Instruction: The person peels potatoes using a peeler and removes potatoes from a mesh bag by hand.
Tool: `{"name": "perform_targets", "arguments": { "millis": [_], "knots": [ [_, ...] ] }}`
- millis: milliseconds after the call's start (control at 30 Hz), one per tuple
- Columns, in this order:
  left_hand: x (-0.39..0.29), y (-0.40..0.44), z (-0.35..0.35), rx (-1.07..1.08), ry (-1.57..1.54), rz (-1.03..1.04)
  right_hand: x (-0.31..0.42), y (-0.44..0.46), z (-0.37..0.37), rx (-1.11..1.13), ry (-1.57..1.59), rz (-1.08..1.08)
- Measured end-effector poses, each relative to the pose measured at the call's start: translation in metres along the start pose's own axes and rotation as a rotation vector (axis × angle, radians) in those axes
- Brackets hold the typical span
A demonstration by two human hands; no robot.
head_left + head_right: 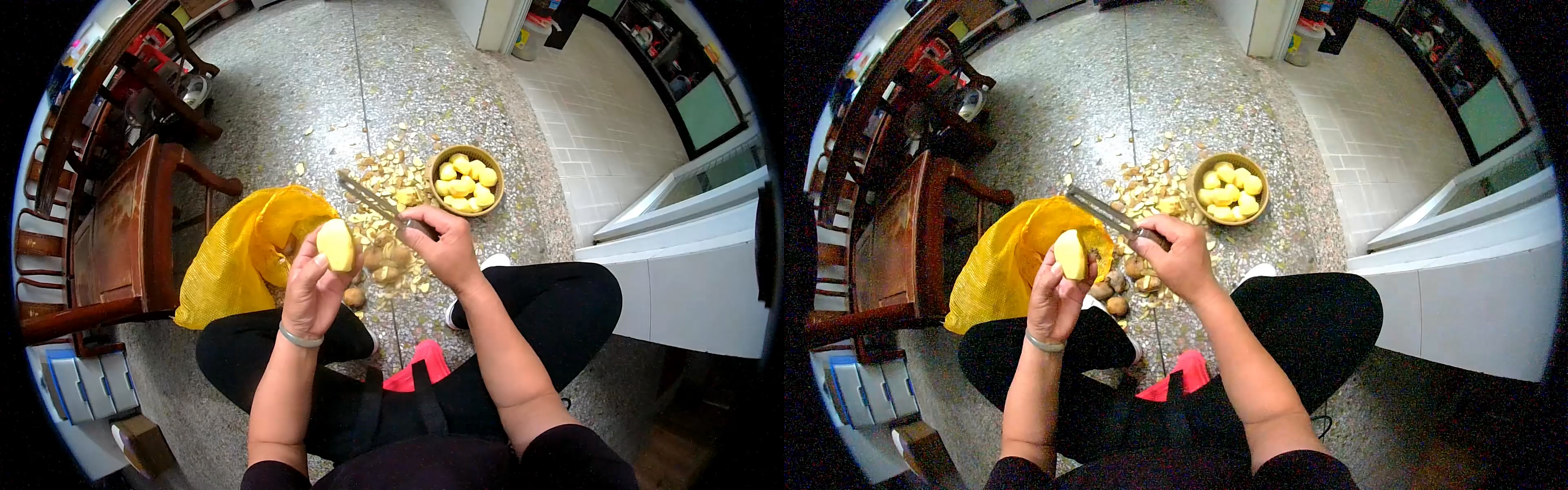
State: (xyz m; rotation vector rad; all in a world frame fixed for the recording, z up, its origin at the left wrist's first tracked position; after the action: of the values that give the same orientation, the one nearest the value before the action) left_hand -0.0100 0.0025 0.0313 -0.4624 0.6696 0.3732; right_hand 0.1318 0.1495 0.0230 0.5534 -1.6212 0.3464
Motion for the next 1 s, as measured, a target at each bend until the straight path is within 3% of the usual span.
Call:
{"name": "perform_targets", "arguments": {
  "millis": [133, 233, 267, 400, 467, 567, 667, 867, 1000],
  "knots": [
    [0.001, 0.002, -0.001, 0.029, -0.123, -0.042, 0.007, -0.007, 0.011, 0.019, -0.017, -0.236],
    [0.002, 0.003, -0.005, 0.012, -0.134, -0.037, 0.008, -0.009, 0.014, 0.033, -0.02, -0.261],
    [0.002, 0.002, -0.004, 0.01, -0.135, -0.036, 0.007, -0.011, 0.015, 0.034, 0.04, -0.136],
    [0.001, 0.002, -0.002, -0.014, -0.115, -0.023, 0.002, -0.011, 0.016, 0.002, 0.009, -0.176],
    [0.004, 0.001, -0.007, -0.019, -0.114, -0.026, 0.014, -0.016, 0.02, 0.061, -0.17, -0.464],
    [0.008, 0.0, -0.014, 0.068, -0.239, -0.047, 0.018, -0.018, 0.027, 0.061, -0.191, -0.546],
    [0.005, -0.004, -0.007, -0.046, -0.235, -0.115, 0.004, -0.014, 0.026, 0.054, -0.126, -0.425],
    [0.0, -0.007, 0.002, 0.263, -0.167, -0.177, -0.031, 0.003, 0.007, 0.014, -0.141, -0.144],
    [0.0, -0.004, 0.005, 0.08, -0.09, -0.102, -0.022, 0.002, 0.001, -0.017, -0.112, -0.035]
  ]
}}
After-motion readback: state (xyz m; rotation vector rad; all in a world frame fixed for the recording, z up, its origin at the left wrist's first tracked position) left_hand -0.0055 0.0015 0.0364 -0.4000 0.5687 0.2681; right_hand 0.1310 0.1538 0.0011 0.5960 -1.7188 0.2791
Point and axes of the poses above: each hand's wrist, its own y-axis towards the middle knuckle, its own z-axis out of the palm, x = y × z, the point moved 1 cm from there along y, towards the middle knuckle, and after that the axes turned 6 degrees about -x, right-handed, at the moved point
